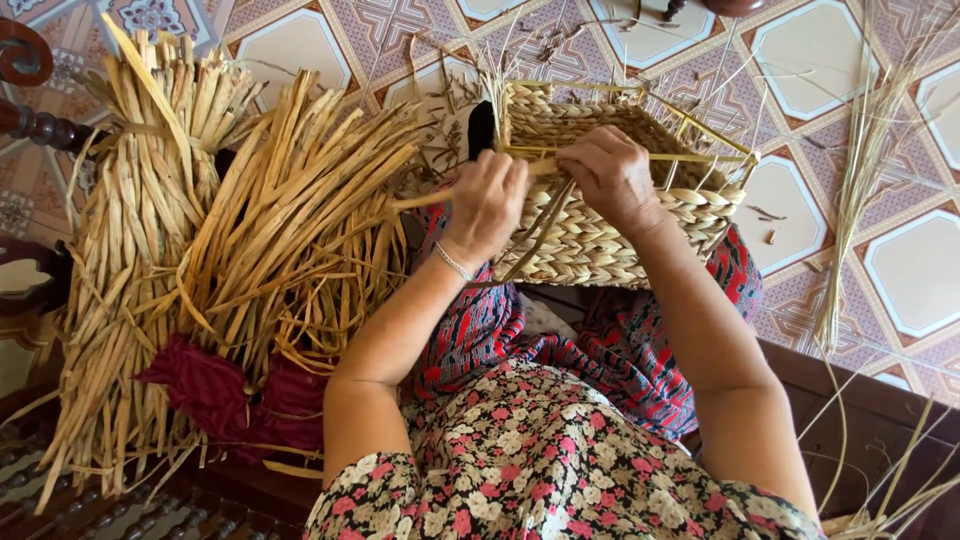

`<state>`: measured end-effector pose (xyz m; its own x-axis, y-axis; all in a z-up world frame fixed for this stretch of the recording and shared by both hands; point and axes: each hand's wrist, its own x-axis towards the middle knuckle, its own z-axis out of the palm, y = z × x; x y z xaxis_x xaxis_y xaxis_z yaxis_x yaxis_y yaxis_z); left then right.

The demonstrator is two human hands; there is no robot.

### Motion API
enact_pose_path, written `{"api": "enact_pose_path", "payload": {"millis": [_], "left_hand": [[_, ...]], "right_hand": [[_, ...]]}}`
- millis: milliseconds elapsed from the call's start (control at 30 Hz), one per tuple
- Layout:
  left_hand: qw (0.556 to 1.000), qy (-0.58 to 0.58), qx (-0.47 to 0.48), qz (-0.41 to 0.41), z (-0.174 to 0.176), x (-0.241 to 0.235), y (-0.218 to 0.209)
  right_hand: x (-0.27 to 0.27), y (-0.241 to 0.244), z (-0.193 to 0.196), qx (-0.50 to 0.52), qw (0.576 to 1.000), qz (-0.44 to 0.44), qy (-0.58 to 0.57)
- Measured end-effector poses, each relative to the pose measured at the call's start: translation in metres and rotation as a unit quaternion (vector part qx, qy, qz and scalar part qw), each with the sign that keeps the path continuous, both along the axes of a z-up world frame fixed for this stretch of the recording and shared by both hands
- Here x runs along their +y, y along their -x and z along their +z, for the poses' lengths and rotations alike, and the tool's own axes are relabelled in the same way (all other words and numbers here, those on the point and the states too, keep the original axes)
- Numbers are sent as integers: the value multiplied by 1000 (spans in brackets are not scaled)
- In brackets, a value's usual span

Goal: The person trims excess fibers from a woven basket using scissors, then weaves dried plant fibers around the basket rim and frame by hand.

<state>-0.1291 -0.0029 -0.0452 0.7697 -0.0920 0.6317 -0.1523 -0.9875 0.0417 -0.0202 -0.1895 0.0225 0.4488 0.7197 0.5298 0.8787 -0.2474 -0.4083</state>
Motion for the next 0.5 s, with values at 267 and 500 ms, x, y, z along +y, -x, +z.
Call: {"api": "enact_pose_path", "payload": {"millis": [267, 500], "left_hand": [[960, 255, 99, -65, -21, 5, 12], [987, 160, -20, 2, 26, 0, 19]], "right_hand": [[6, -9, -24, 55, 996, -67, 1], [20, 10, 2, -23, 993, -104, -50]]}}
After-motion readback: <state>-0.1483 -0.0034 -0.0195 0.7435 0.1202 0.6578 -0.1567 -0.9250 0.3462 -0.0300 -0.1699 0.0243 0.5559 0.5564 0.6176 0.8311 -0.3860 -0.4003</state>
